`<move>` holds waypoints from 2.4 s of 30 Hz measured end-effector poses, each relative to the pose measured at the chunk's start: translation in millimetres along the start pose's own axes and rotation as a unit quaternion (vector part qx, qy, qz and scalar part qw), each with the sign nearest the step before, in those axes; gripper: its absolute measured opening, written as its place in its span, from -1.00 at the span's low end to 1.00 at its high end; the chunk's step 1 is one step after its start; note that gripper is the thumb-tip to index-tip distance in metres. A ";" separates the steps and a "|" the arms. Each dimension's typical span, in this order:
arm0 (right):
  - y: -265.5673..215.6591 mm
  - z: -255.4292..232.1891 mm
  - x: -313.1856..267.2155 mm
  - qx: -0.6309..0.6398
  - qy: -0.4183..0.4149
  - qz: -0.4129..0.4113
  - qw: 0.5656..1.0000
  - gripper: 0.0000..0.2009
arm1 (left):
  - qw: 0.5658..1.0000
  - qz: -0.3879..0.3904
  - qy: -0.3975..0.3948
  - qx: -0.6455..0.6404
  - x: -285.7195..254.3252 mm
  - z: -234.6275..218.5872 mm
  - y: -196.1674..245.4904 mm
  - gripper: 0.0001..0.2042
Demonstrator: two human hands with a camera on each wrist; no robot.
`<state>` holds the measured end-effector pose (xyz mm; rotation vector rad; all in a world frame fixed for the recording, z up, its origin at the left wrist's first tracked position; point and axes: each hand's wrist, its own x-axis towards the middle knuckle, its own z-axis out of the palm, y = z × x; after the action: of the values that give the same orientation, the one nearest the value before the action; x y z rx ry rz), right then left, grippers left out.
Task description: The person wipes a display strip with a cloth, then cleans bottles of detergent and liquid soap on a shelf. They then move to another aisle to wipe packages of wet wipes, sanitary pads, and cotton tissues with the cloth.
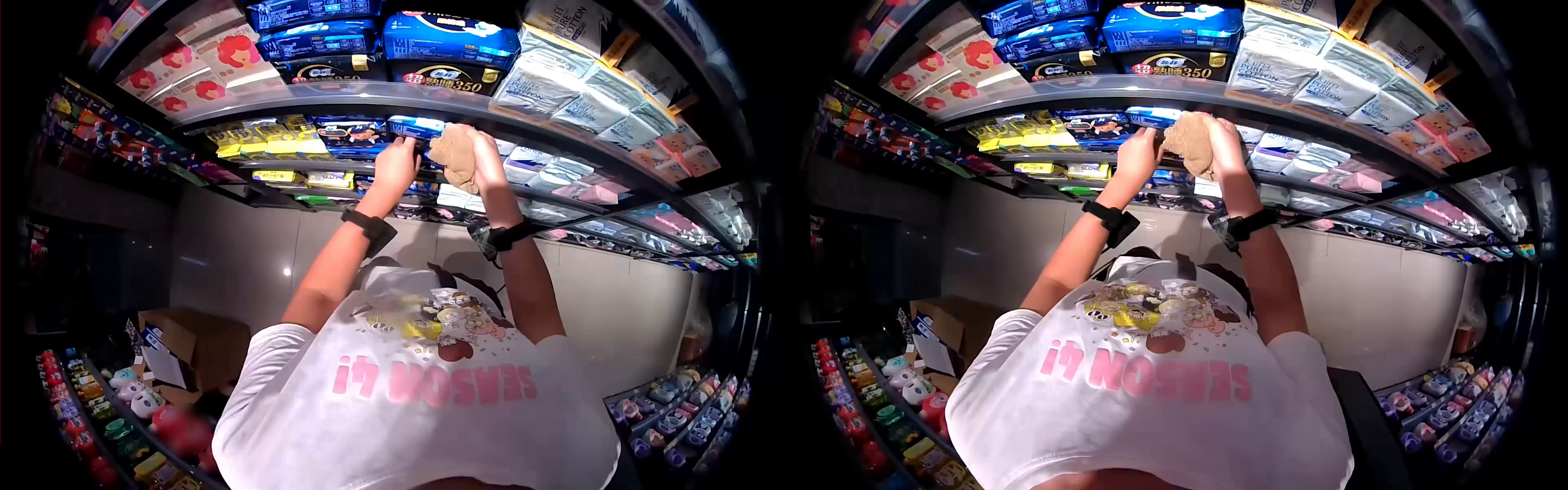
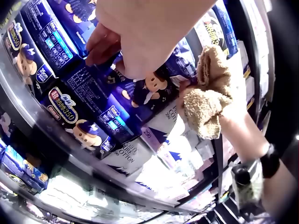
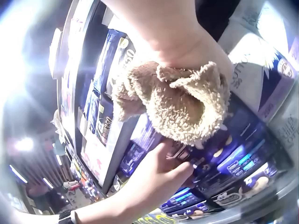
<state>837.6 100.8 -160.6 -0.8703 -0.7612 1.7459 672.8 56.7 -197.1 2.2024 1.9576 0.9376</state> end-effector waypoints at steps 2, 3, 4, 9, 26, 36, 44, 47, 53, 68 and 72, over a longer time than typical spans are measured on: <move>-1.5 2.7 -1.9 -0.026 0.011 0.003 1.000 -0.78 | 1.000 -0.008 0.003 0.001 0.7 -2.0 2.2 -0.71; -1.3 1.0 0.3 -0.044 0.013 0.000 0.999 -0.78 | 1.000 -0.011 0.015 -0.006 0.7 -3.1 2.8 -0.72; -3.4 1.1 -1.9 -0.026 0.014 0.008 1.000 -0.78 | 1.000 -0.014 0.009 0.000 0.5 -3.0 2.3 -0.71; -9.8 0.0 -41.2 -0.103 0.010 0.052 0.993 -0.81 | 0.999 -0.023 -0.004 0.026 -1.1 -3.5 4.6 -0.72; 6.0 21.1 -22.7 -0.150 -0.067 -0.061 0.985 -0.61 | 0.999 0.013 -0.027 0.023 -0.6 -15.7 -1.0 -0.54; 23.9 21.8 -86.2 -0.063 -0.055 -0.145 0.986 -0.73 | 0.877 -0.125 -0.230 -0.403 -22.3 -58.1 16.1 -0.46; 61.6 -28.6 -84.5 -0.073 -0.011 -0.089 0.993 -0.44 | 0.841 -0.092 -0.297 -0.442 -11.4 -47.1 21.0 -0.71; 45.1 -10.7 -113.4 -0.127 0.060 0.024 0.990 -0.37 | 0.856 -0.060 -0.197 -0.474 -14.4 -29.6 24.3 -0.75; 68.5 -43.7 -137.7 -0.086 0.194 0.045 0.976 -0.53 | 0.836 0.003 -0.383 -0.392 -17.2 2.6 0.1 -0.70; 136.5 -78.4 -19.1 -0.018 0.039 0.063 0.997 -0.54 | 0.756 -0.324 -0.231 -0.520 -62.0 94.4 -48.1 -0.65; 123.1 -108.1 -7.4 0.000 0.163 0.089 0.983 -0.59 | 0.769 -0.336 -0.170 -0.516 -60.4 131.0 -28.5 -0.72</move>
<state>868.5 66.9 -318.0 -1.2197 -0.4779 1.6960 707.3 52.7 -340.0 0.8670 1.3131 0.9994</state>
